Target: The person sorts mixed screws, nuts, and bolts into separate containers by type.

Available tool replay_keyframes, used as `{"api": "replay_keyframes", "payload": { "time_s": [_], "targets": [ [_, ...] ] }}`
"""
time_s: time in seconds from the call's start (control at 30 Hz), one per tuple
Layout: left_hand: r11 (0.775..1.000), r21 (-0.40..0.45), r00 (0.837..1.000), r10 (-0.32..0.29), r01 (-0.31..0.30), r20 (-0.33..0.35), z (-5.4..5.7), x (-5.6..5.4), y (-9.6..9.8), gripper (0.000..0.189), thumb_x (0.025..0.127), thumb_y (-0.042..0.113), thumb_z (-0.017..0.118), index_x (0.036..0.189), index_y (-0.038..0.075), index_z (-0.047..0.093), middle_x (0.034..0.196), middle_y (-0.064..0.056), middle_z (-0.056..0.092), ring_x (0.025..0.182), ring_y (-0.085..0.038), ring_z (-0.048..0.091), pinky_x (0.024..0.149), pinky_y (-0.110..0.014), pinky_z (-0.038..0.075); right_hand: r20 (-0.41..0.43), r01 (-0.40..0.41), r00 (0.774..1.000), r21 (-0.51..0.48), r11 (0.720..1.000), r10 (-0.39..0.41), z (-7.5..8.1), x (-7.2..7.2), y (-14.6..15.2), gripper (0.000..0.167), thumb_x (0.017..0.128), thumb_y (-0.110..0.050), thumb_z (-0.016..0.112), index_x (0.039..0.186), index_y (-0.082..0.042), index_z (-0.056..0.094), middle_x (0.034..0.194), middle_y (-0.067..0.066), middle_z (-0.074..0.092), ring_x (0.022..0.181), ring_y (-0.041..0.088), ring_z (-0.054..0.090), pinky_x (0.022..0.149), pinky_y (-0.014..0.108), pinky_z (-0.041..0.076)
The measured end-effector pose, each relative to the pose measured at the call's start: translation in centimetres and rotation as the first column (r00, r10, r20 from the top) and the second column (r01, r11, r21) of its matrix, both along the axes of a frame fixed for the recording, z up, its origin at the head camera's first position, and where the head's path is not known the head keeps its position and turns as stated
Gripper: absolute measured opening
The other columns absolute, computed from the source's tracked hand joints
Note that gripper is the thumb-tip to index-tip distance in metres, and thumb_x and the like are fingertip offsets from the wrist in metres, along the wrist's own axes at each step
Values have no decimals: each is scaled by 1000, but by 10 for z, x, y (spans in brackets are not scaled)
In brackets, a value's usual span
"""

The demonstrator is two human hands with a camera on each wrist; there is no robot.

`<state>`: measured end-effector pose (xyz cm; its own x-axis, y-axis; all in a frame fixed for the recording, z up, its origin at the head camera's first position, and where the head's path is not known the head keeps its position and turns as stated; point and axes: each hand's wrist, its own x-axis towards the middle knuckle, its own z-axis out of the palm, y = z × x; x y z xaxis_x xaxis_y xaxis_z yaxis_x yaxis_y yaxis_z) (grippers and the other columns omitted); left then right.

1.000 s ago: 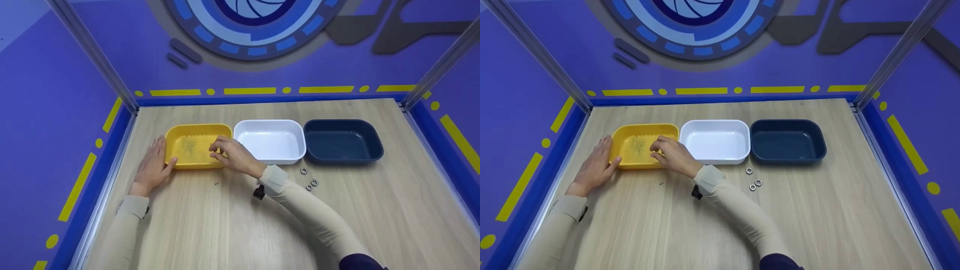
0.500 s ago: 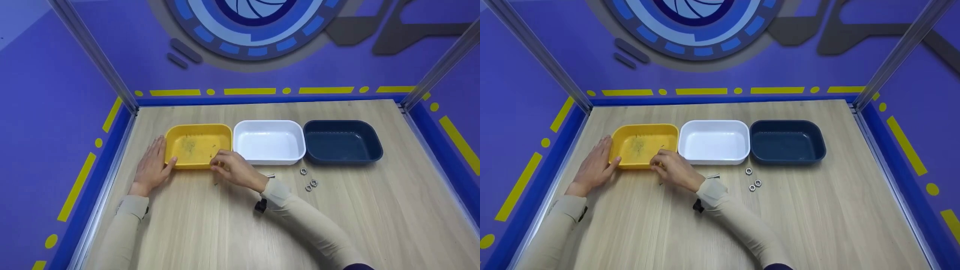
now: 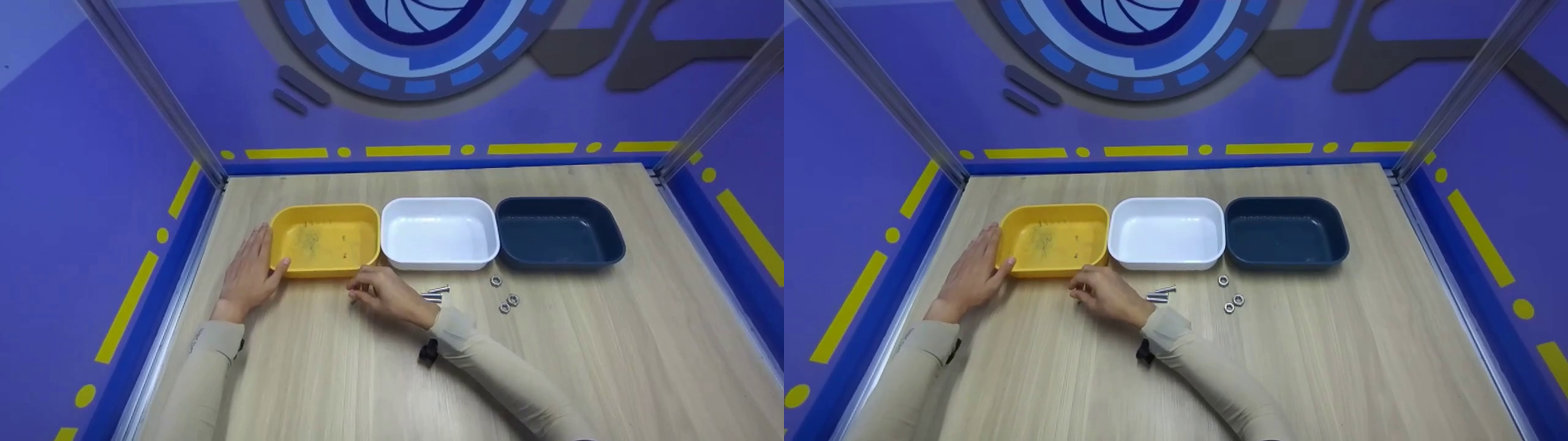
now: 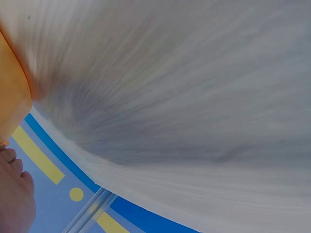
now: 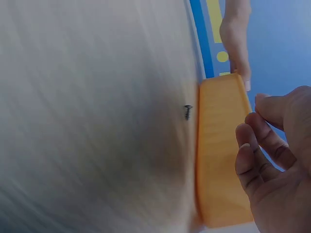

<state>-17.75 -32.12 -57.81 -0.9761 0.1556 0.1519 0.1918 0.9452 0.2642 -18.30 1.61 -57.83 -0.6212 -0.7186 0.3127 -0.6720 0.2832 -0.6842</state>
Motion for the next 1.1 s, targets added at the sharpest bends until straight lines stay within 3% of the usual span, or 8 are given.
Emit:
{"api": "replay_keyframes", "payload": {
  "time_s": [0.27, 0.57, 1.1],
  "targets": [
    [1000, -5, 1000, 2, -2, -2, 0, -2, 0, 83, 111, 49, 46, 168, -4, 18, 177, -23, 20, 164, -41, 19, 135, -56, 18, 36, -10, 999, 44, 999, 8, -12, -2, -1, 16, 101, -13, 75, 113, -3, 79, 101, 5, 77, 91, 14, 66, 82, 26, 58],
    [1000, -2, 1000, 5, -5, 16, -1, -1, 0, 84, 111, 51, 45, 169, -2, 15, 178, -22, 16, 165, -41, 18, 135, -56, 14, 143, -31, 990, 127, 991, 12, -25, -4, -3, 18, 98, -16, 79, 113, -8, 81, 108, 3, 77, 100, 12, 68, 92, 24, 59],
    [1000, 10, 1000, 0, 0, 4, -3, 0, -1, 85, 111, 52, 46, 169, -2, 15, 178, -21, 16, 165, -42, 18, 135, -58, 16, 127, -12, 992, 158, 987, -9, -32, -7, -7, 14, 96, -20, 82, 107, -13, 86, 101, 0, 78, 94, 10, 68, 90, 24, 56]
  ]
}}
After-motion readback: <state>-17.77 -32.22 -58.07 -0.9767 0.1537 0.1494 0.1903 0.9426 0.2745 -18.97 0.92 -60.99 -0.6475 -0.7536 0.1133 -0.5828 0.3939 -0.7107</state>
